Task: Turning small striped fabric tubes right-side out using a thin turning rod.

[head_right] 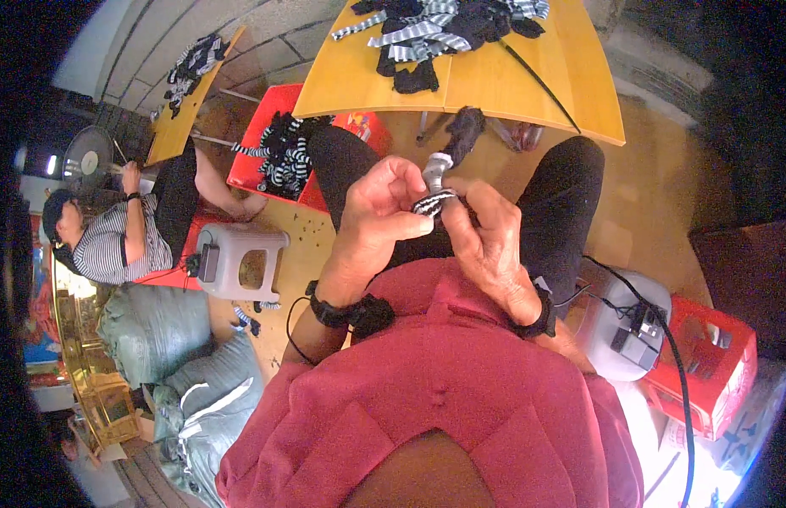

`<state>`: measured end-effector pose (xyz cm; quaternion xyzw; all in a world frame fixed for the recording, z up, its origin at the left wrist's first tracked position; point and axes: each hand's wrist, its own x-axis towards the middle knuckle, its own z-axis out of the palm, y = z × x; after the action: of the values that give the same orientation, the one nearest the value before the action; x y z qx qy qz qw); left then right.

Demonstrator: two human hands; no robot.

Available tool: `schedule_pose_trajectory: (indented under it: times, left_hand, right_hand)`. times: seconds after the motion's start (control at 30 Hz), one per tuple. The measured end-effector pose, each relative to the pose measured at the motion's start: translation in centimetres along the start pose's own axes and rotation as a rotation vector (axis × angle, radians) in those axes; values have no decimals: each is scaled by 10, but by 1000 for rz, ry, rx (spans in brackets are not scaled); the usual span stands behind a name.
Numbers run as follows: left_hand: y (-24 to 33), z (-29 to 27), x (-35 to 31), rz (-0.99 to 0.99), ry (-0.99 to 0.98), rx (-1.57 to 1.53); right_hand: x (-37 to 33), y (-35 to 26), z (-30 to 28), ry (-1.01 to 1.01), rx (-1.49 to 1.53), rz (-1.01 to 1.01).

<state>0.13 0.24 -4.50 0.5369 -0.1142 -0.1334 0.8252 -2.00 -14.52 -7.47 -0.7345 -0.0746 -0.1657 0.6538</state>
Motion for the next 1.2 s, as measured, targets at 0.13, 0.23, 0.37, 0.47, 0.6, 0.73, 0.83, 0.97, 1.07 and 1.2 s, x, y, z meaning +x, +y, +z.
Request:
schedule_pose_trajectory:
  times: [0.13,0.23,0.37,0.47,0.6,0.73,0.83,0.97,1.07,1.2]
  left_hand:
    - [-5,3,-1,23,131,128]
    - [-7,6,-3,100,228,204]
    - [-3,-4,-1,28,184,254]
    - [-9,-9,1,61,180,293]
    - [-14,-8,6,203,180,385]
    - [1,-7,6,-78,150,-10]
    - [0,-8,4,-236,78,-239]
    - [3,-8,-2,-201,-101,-257]
    - [-4,-9,-1,-145,-32,-160]
    - [-9,-5,1,15,206,47]
  right_hand:
    - [-2,-1,-2,-26,121,85]
    - [-2,-4,-7,-80,217,111]
    - [-1,-5,-11,-177,380,288]
    - [1,-7,-9,-356,446,333]
    - [-3,3,-3,-372,265,144]
    - [3,-12,-11,-226,218,363]
    - [3,8,-4,-89,15,141]
    - [1,-3,-1,-33,-157,-61]
    - [1,-3,-4,-75,172,189]
    - [0,-10,-4,-67,364,286]
